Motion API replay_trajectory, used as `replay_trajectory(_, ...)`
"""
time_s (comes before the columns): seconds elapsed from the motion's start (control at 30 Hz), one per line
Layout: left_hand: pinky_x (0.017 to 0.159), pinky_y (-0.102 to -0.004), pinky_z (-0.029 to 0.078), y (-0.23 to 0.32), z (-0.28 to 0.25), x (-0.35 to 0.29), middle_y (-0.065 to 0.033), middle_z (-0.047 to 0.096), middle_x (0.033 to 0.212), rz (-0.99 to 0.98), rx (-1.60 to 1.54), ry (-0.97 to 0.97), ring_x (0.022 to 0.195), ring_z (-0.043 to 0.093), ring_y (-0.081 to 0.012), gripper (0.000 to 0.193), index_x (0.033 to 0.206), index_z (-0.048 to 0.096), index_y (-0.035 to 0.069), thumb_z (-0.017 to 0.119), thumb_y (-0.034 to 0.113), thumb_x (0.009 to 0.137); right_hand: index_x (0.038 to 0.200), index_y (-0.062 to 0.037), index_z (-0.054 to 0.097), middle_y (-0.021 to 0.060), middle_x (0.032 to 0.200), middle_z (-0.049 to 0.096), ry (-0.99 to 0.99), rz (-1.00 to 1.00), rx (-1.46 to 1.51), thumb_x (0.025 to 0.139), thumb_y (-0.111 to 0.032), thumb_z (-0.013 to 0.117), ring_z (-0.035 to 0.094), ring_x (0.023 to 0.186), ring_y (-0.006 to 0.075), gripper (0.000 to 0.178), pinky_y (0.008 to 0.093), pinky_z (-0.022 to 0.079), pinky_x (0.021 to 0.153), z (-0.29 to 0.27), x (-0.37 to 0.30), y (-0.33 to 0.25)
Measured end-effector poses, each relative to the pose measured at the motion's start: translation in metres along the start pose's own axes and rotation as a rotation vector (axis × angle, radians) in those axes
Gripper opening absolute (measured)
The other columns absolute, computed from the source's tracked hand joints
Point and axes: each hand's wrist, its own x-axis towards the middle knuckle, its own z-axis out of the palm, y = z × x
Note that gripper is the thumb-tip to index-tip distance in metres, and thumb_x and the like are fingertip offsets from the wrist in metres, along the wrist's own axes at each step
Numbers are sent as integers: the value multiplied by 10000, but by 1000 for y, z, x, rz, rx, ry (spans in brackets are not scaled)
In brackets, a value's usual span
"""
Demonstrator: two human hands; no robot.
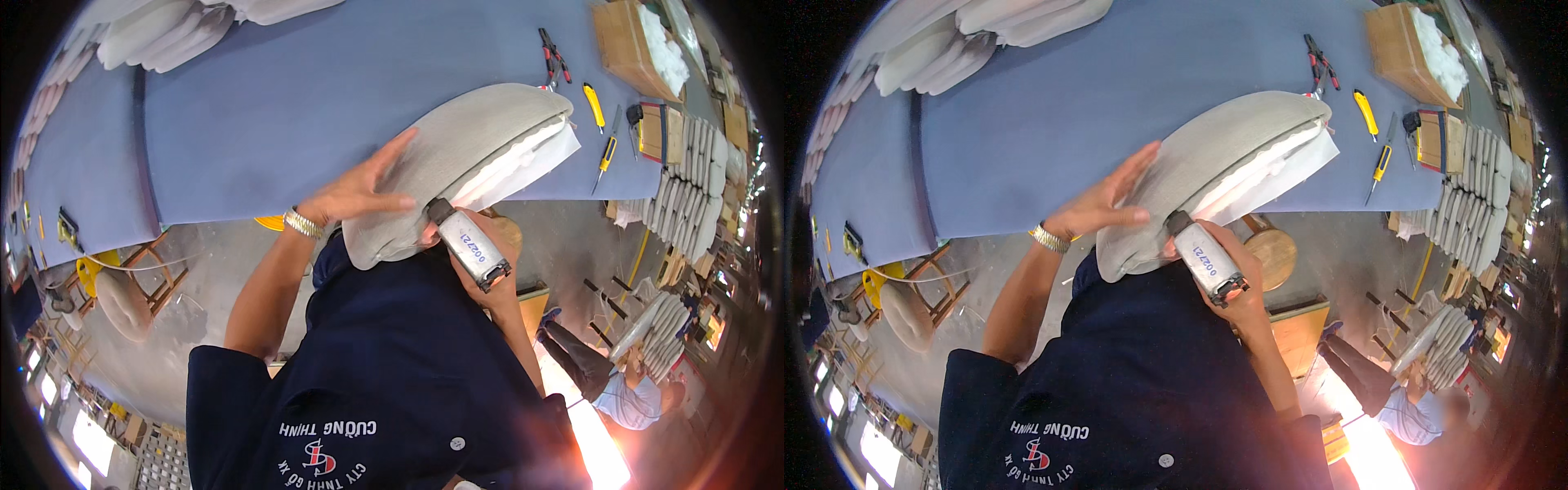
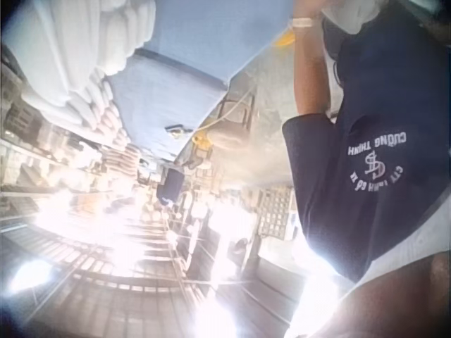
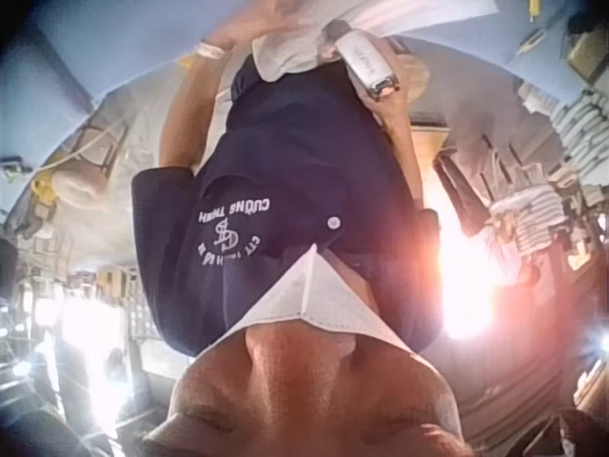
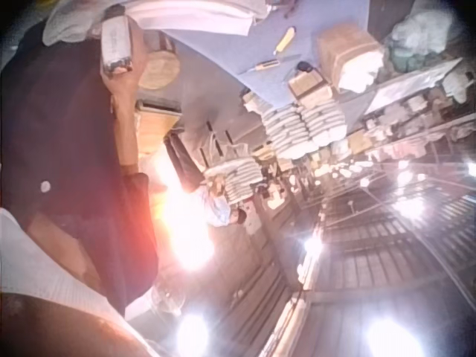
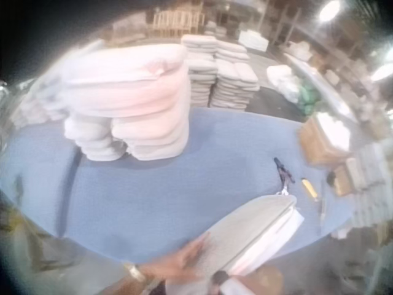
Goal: The person assembles a cushion by folding and stapling its fabric cover, trimming excess material with scissors and a utility knife, and then stacking the finished unit. The process is repeated for multiple cushions on a workbench in a factory setting.
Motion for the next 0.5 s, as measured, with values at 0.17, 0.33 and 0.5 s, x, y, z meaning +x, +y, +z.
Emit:
replay_trajectory(0.17,1290,-445,187,-5,19,-16,-255,126,1726,-131,437,50,1607,118,-384,1202,1679,127,98,857,469,799,1348,30,614,153,1227,708,24,-97,-18,845,6,724,706,1079,234,515,298,519,964,6,1,5)
replay_trajectory(0.33,1219,-511,345,12,51,-13,-280,196,1697,-228,683,215,1559,220,-471,1103,1665,162,90,790,497,854,1379,31,593,172,1271,703,35,-167,-98,829,5,729,716,1111,253,567,310,537,958,7,7,15)
replay_trajectory(0.5,1112,-531,480,24,58,-13,-287,297,1658,-295,852,228,1488,358,-498,1034,1635,213,39,768,474,879,1360,37,624,206,1237,726,76,-107,-62,894,-201,769,742,1073,297,543,348,565,904,10,0,19)
